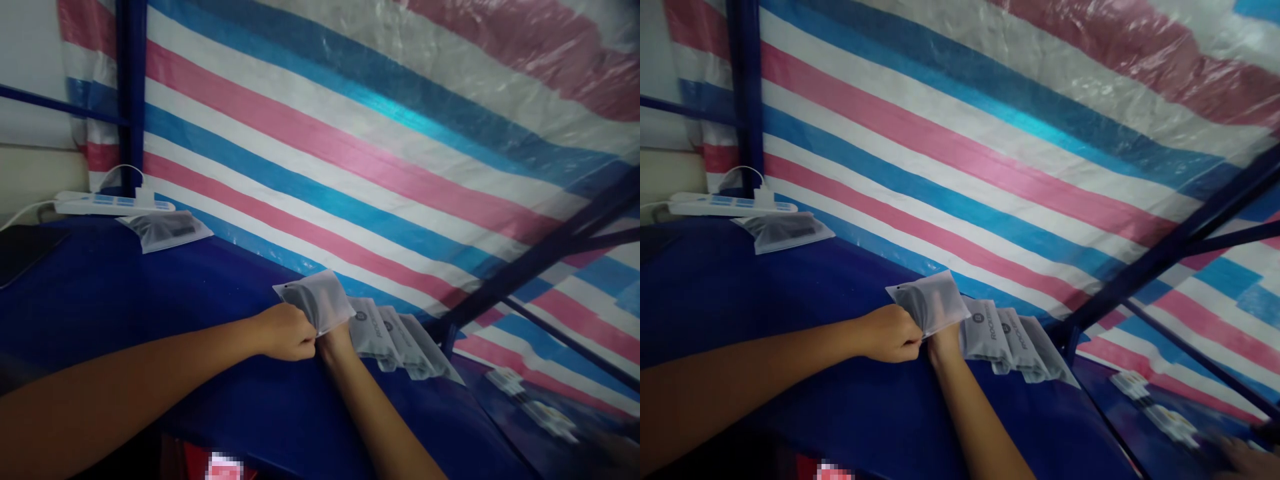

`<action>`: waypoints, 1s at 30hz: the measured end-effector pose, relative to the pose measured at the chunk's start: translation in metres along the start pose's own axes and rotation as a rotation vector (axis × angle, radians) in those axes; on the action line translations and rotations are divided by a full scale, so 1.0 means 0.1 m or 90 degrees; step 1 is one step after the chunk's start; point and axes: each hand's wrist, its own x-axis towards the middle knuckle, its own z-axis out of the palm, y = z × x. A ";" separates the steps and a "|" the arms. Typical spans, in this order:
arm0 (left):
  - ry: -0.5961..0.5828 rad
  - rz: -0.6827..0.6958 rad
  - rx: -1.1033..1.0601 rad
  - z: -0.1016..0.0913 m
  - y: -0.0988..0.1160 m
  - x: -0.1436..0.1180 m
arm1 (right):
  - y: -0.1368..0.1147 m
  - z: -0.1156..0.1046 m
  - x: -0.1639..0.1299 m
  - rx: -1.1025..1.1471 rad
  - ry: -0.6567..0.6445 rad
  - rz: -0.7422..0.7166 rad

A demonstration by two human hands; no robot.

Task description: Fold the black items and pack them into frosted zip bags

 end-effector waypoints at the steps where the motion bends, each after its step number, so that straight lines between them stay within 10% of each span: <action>1: 0.001 0.002 -0.005 0.00 -0.01 0.00 | -0.01 0.00 0.00 -0.003 0.003 -0.006; 30: -0.050 -0.049 -0.017 -0.11 -0.15 -0.02 | 0.09 -0.12 0.15 0.044 -0.001 0.144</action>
